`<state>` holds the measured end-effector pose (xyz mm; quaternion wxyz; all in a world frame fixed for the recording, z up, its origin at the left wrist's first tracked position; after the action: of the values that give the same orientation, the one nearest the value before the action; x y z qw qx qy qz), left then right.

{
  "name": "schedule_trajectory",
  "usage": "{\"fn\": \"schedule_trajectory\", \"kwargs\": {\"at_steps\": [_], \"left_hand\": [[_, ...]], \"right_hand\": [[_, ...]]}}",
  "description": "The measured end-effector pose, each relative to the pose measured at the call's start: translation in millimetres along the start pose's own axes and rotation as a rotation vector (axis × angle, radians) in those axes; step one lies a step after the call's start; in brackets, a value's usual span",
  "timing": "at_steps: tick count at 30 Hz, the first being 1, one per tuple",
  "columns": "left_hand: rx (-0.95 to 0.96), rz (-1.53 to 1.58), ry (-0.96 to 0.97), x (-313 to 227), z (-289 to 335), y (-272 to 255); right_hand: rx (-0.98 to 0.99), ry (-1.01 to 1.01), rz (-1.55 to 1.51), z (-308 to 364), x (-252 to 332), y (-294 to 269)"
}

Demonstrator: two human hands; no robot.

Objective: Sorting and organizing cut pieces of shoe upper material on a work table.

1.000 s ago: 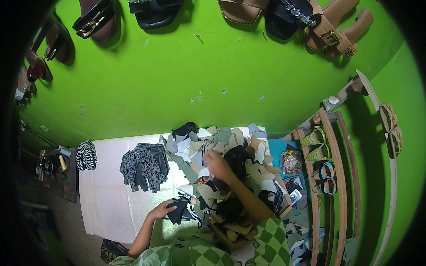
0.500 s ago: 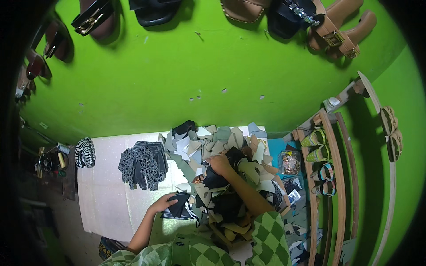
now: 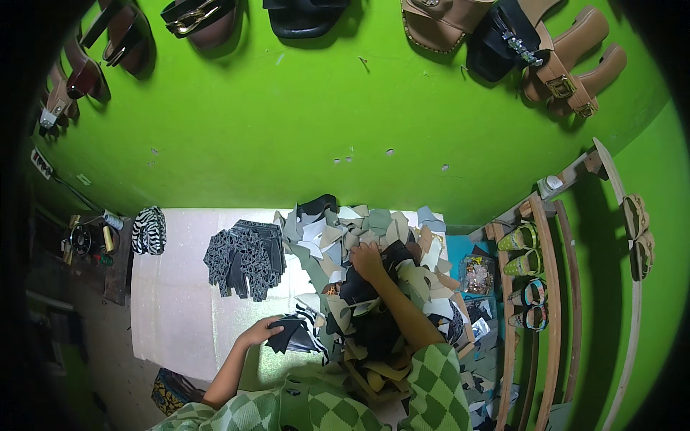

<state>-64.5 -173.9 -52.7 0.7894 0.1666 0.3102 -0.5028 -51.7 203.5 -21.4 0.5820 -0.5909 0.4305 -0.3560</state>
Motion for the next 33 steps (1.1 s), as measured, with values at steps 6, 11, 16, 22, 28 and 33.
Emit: {"fn": "schedule_trajectory", "kwargs": {"at_steps": [6, 11, 16, 22, 28, 33], "left_hand": [[-0.046, -0.161, 0.026, -12, -3, 2], [-0.153, -0.204, 0.038, -18, 10, 8], [-0.14, 0.039, 0.016, -25, 19, 12], [-0.291, 0.182, 0.24, -50, 0, 11], [-0.385, 0.18, 0.366, -119, 10, 13], [-0.108, 0.324, 0.343, -127, -3, 5]], "right_hand": [[0.017, -0.036, 0.011, -8, 4, 6], [0.178, -0.074, -0.181, 8, 10, -17], [0.077, 0.03, -0.441, 48, 37, -86], [-0.061, 0.216, -0.49, 61, 50, -135], [-0.407, 0.549, -0.811, 70, 36, -118], [-0.358, 0.469, -1.062, 37, 47, -121]]}}
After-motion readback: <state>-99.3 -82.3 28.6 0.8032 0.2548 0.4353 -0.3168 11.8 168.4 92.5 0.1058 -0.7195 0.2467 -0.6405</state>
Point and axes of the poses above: each hand's wrist, its own z-axis away from the middle knuckle, its own y-axis out of the palm, x = y × z, the point moved 1 cm from there along -z, towards the middle knuckle, and after that the axes turned 15 degrees about -y, right-handed, at the moved point
